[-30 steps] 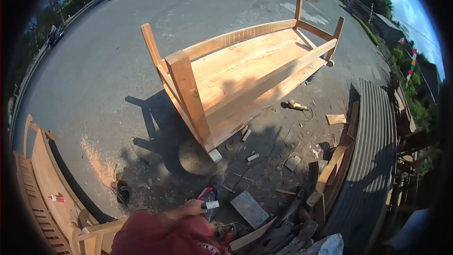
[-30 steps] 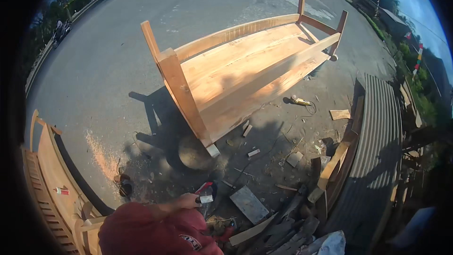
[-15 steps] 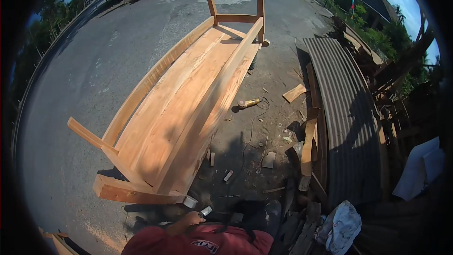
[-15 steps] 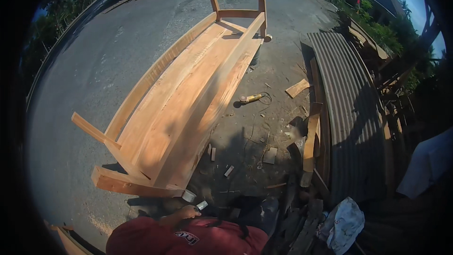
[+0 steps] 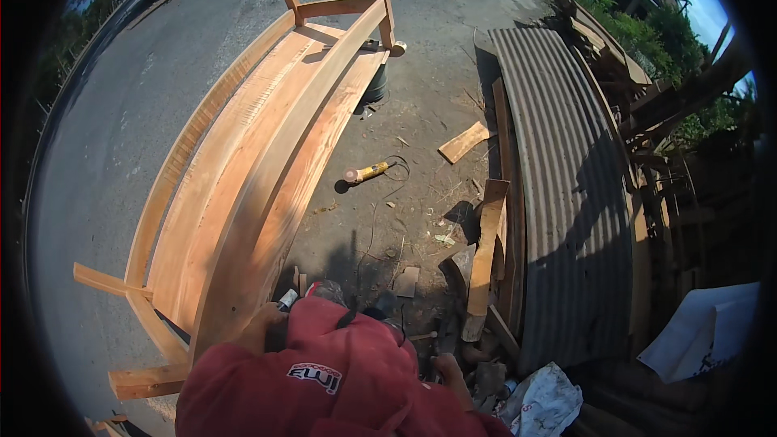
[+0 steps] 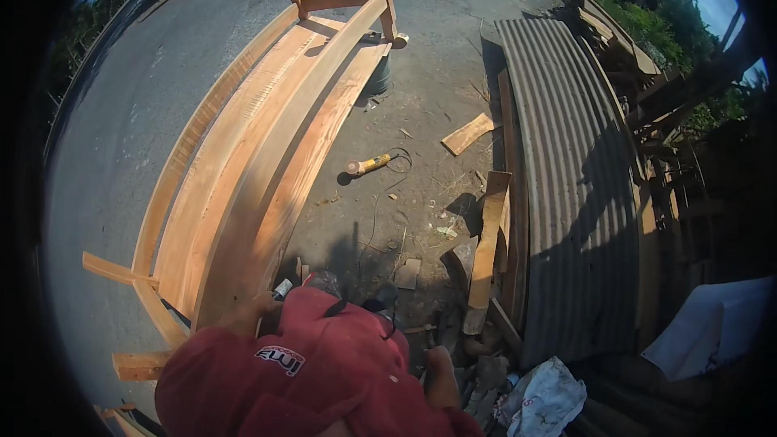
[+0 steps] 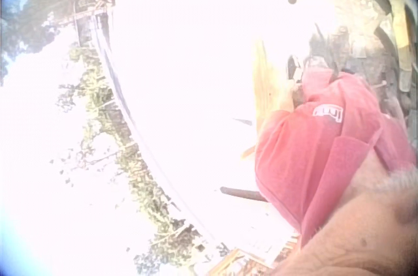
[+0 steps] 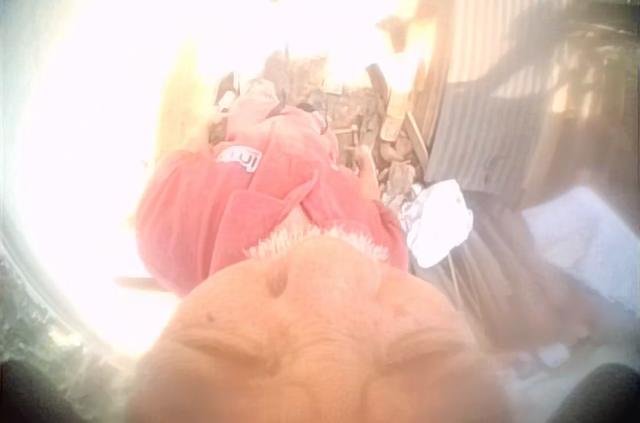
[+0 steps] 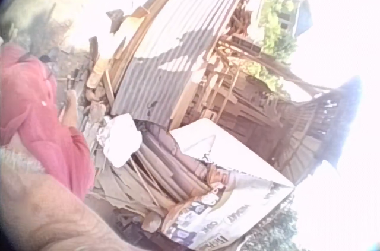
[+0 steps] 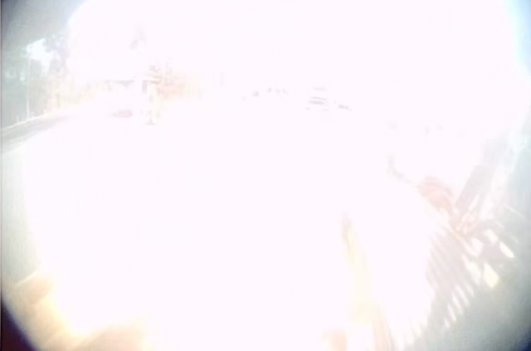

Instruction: The person repairs a wooden bench by using a hammer to fit a wooden piece into a joint, applying glue to a small wooden shim, and inserting the shim into the gap at the base of the bench leg.

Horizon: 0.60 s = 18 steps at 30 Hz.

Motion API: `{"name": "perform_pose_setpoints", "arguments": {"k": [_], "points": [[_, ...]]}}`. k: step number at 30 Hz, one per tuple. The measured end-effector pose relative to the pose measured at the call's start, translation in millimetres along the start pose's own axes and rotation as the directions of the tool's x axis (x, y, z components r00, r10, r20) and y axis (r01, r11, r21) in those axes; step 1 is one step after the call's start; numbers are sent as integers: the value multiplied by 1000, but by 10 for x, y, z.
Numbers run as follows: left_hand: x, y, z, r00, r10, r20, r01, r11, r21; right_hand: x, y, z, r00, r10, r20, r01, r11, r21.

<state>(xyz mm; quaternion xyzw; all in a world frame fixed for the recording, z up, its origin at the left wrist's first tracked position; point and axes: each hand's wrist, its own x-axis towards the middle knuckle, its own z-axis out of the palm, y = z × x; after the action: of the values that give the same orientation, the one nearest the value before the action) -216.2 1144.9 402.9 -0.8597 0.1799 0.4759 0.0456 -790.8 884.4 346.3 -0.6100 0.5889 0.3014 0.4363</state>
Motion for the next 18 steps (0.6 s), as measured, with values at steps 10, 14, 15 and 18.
{"name": "perform_pose_setpoints", "arguments": {"k": [10,14,15,18], "points": [[864,3310,-1196,982,152,-114,-164,981,-105,1586,-1099,-3323,957,31,-287,108,885,453],[1729,3991,-1171,995,52,-86,-57,997,-59,2116,-1156,-3875,984,154,-87,-83,836,543],[1851,3996,-1242,995,-67,-72,62,996,-69,2188,-1335,-3970,994,110,-22,-93,918,386],[2314,4717,-1726,974,-205,-95,191,973,-132,2474,-1520,-4527,1000,0,-6,1,995,102]]}}
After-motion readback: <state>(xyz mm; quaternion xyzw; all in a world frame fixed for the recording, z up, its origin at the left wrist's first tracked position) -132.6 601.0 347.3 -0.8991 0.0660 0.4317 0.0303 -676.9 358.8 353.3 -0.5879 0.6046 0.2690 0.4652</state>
